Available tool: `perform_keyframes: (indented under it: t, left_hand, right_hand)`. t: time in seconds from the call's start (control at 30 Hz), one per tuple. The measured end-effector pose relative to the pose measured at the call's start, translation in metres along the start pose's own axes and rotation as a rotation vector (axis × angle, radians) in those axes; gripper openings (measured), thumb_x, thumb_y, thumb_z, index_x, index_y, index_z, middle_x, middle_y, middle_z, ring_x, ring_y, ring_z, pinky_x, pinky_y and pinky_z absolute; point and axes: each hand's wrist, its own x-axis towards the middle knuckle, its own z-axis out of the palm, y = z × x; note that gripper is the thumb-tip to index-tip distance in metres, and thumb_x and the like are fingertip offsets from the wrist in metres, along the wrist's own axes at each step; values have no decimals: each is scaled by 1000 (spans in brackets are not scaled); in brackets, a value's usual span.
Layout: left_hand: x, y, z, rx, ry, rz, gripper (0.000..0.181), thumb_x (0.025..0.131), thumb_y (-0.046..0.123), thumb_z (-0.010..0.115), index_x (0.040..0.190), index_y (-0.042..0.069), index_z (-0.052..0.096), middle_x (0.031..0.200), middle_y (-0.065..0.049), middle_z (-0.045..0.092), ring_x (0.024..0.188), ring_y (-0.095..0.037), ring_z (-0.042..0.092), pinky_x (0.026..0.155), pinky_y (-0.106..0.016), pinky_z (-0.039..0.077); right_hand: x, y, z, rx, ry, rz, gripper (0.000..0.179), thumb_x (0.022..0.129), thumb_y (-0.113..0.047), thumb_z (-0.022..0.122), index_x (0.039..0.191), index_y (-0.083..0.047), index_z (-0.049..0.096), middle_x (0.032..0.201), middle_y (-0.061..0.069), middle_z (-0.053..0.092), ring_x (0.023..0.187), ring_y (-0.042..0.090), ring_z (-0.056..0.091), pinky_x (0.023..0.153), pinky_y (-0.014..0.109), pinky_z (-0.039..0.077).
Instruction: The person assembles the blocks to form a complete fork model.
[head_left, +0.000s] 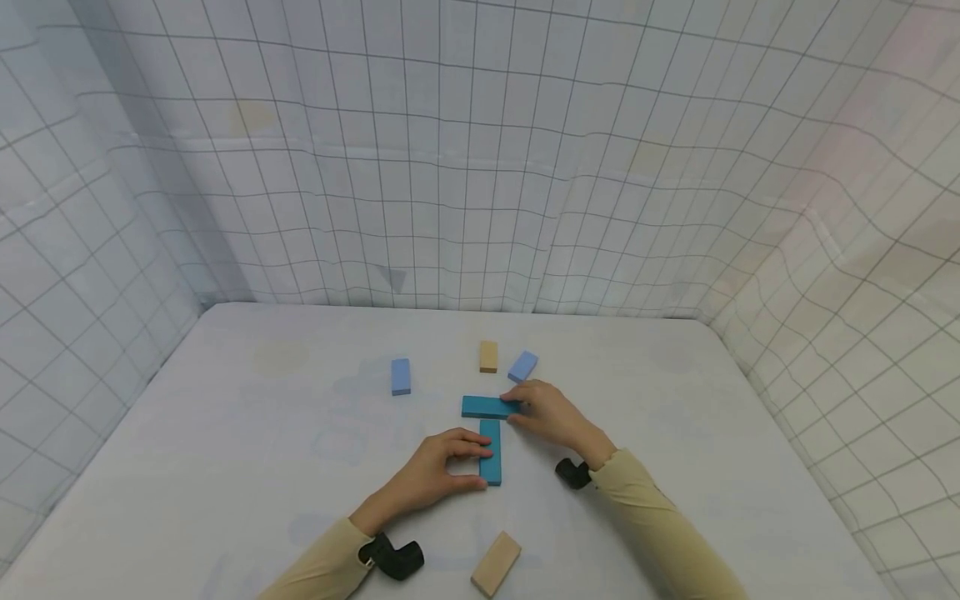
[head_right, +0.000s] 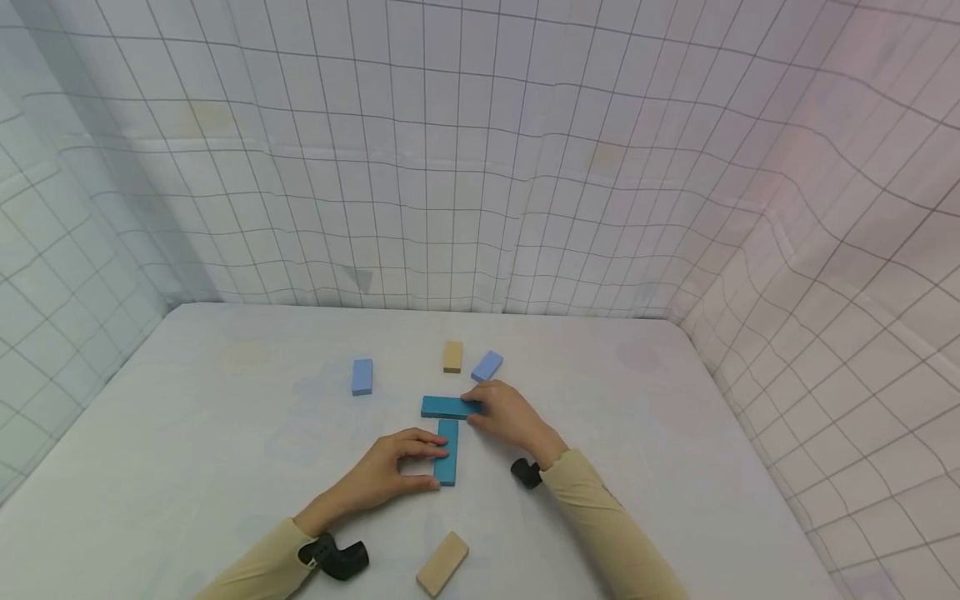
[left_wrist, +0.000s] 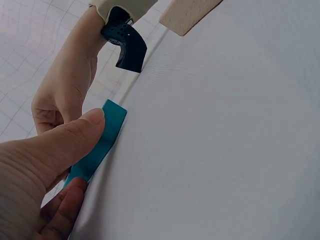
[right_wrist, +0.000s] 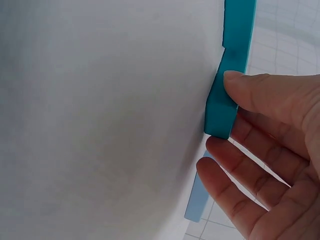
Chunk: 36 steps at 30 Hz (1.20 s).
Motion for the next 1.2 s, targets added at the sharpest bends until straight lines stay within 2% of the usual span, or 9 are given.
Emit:
perform_keyframes:
  t: [0.5, 0.87, 1.2]
  left_hand:
    - [1, 1, 1, -1, 37, -34, 39, 81, 32, 75, 115, 13, 69, 125, 4, 58, 116, -16, 51, 93, -34, 43]
    - [3, 3, 1, -25, 42, -62, 40, 81, 31, 76, 115, 12, 69, 125, 4, 58, 114, -16, 53, 90, -32, 45]
    - [3, 3, 1, -30, 42, -60, 40, 81, 30, 76, 115, 11, 69, 125, 2, 58, 114, -16, 53, 90, -32, 45]
  right_hand:
    - [6, -2, 3, 24, 5, -5, 30, 85, -8, 72, 114, 0, 67, 112, 9, 65, 104, 23, 59, 86, 37, 47]
    - [6, 0, 3, 19, 11, -27, 30, 85, -8, 72, 114, 0, 66, 111, 9, 65, 99, 22, 60, 83, 34, 48]
    - [6, -2, 2, 1, -1, -13, 30, 86, -8, 71, 114, 0, 66, 112, 10, 65, 101, 23, 60, 85, 36, 48]
